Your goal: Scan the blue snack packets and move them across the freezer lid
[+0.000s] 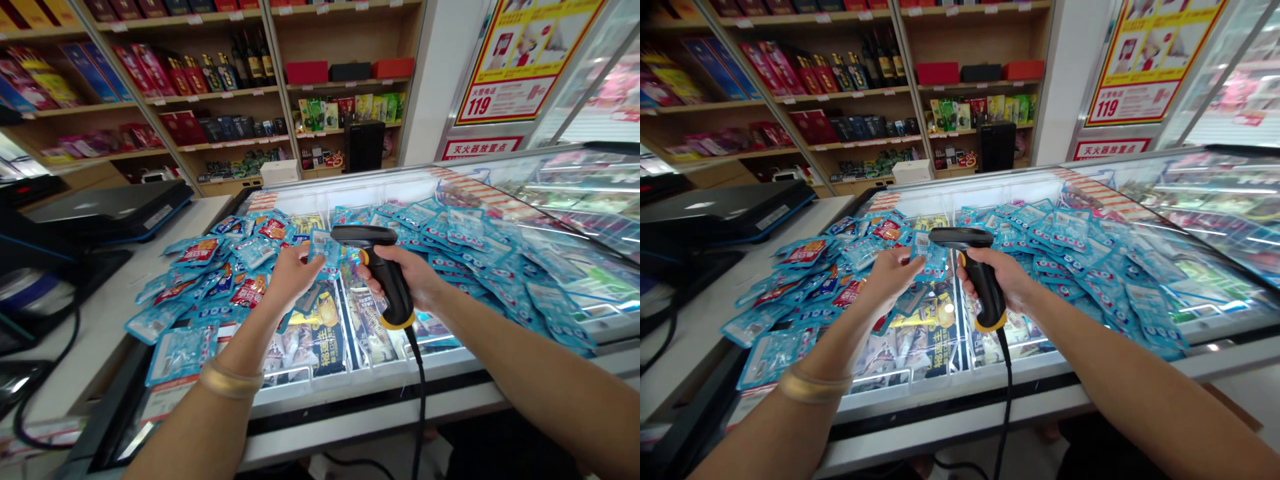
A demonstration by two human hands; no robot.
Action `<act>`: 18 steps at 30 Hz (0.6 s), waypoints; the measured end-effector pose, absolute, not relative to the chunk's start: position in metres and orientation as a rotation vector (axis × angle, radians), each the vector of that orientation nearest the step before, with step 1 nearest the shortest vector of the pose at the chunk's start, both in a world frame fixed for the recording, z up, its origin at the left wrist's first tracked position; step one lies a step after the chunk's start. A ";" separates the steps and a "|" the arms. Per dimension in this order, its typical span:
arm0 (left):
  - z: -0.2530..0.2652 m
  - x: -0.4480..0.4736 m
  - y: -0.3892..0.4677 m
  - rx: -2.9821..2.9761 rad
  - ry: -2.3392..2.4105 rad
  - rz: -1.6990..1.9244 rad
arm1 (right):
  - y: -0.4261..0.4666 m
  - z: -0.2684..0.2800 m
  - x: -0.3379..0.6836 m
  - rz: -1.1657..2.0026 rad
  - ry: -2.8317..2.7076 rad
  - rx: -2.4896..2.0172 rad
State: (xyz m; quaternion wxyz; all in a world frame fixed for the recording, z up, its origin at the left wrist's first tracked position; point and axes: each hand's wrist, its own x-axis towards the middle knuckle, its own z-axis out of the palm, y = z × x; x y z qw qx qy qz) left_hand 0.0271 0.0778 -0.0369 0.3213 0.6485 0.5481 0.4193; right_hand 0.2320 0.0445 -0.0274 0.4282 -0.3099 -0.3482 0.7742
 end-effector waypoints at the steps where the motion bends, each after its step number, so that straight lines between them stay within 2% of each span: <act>1: -0.038 0.027 0.080 1.666 1.398 1.128 | 0.045 -0.025 0.232 1.920 -0.853 -0.755; 7: -0.022 0.051 0.093 1.354 1.348 1.372 | 0.047 0.008 0.256 1.719 -0.718 -0.651; 13: 0.013 0.126 0.111 1.498 1.123 1.254 | 0.046 0.029 0.325 1.512 -0.651 -0.712; 18: 0.010 0.191 0.128 1.805 1.158 1.065 | 0.045 0.021 0.372 1.432 -0.537 -0.781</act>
